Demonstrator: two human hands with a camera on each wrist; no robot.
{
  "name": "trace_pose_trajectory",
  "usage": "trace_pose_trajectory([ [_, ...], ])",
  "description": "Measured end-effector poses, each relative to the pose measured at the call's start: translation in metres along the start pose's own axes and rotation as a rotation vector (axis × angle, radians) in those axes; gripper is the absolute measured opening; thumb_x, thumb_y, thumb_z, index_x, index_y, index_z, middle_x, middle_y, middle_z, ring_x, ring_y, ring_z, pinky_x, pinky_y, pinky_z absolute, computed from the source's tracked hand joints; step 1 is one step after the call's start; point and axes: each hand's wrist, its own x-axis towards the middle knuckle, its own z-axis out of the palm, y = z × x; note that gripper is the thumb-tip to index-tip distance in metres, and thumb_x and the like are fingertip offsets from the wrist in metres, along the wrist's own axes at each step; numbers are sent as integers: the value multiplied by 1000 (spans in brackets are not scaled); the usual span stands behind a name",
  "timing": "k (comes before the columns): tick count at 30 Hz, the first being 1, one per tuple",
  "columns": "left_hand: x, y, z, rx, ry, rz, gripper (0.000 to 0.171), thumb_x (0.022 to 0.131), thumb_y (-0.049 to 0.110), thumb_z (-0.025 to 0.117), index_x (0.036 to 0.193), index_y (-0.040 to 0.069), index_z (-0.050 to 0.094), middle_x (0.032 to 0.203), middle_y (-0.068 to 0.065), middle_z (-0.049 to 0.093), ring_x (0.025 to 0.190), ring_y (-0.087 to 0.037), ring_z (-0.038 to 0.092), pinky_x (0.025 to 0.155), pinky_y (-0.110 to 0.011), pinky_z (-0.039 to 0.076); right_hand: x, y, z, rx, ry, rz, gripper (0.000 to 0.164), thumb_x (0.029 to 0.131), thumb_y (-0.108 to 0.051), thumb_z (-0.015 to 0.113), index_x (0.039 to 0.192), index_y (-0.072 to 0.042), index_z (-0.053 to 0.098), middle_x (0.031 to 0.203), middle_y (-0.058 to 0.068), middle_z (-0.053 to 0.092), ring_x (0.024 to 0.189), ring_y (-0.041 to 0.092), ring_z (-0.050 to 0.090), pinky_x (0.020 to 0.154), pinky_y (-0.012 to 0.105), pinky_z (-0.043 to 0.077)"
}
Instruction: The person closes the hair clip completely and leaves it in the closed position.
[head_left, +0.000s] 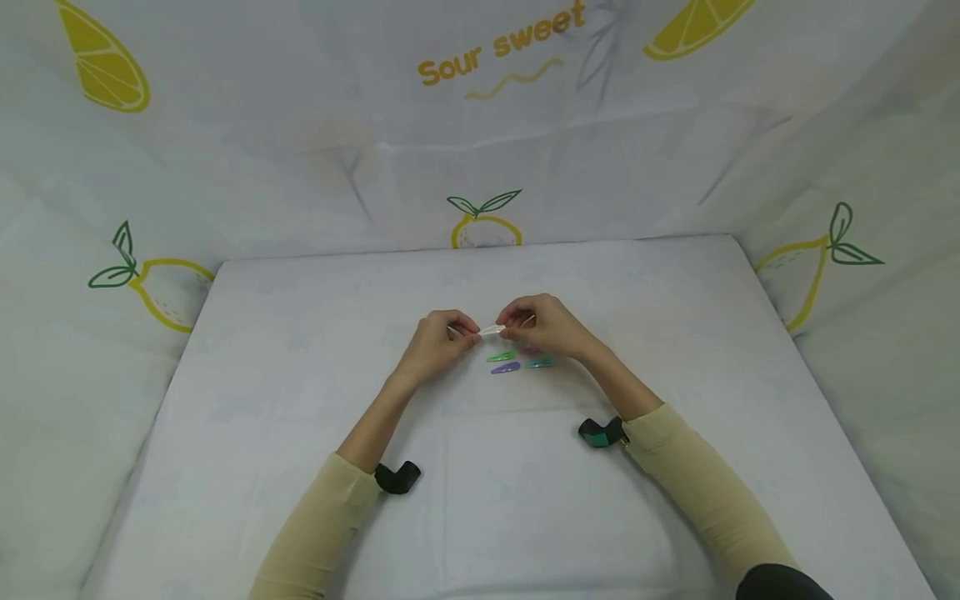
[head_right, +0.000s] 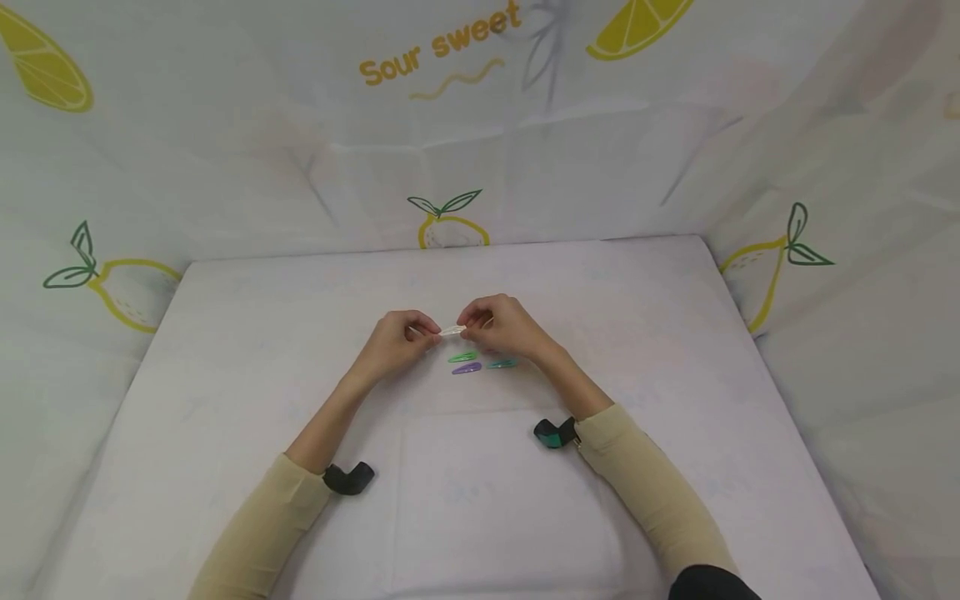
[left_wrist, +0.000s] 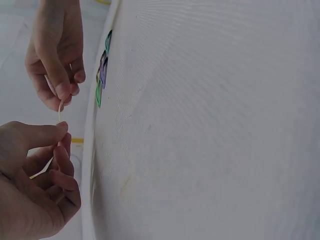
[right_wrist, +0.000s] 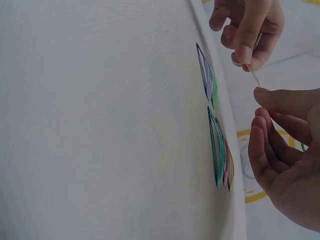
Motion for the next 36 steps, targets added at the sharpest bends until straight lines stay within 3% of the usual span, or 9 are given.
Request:
trace_pose_trajectory([
  [17, 4, 0, 4, 58, -31, -19, 10, 98, 9, 76, 104, 2, 79, 97, -13, 80, 81, -17, 71, 76, -26, 53, 1, 5, 0, -53, -8, -8, 15, 95, -6, 81, 109, -3, 80, 102, 12, 77, 89, 17, 68, 82, 22, 53],
  [36, 7, 0, 7, 76, -48, -36, 8, 98, 9, 77, 101, 2, 79, 94, -13, 79, 85, -19, 71, 81, -28, 53, 2, 6, -1, -82, -60, 14, 15, 96, -7, 80, 110, -2, 79, 104, 13, 80, 87, 18, 66, 81, 27, 52],
])
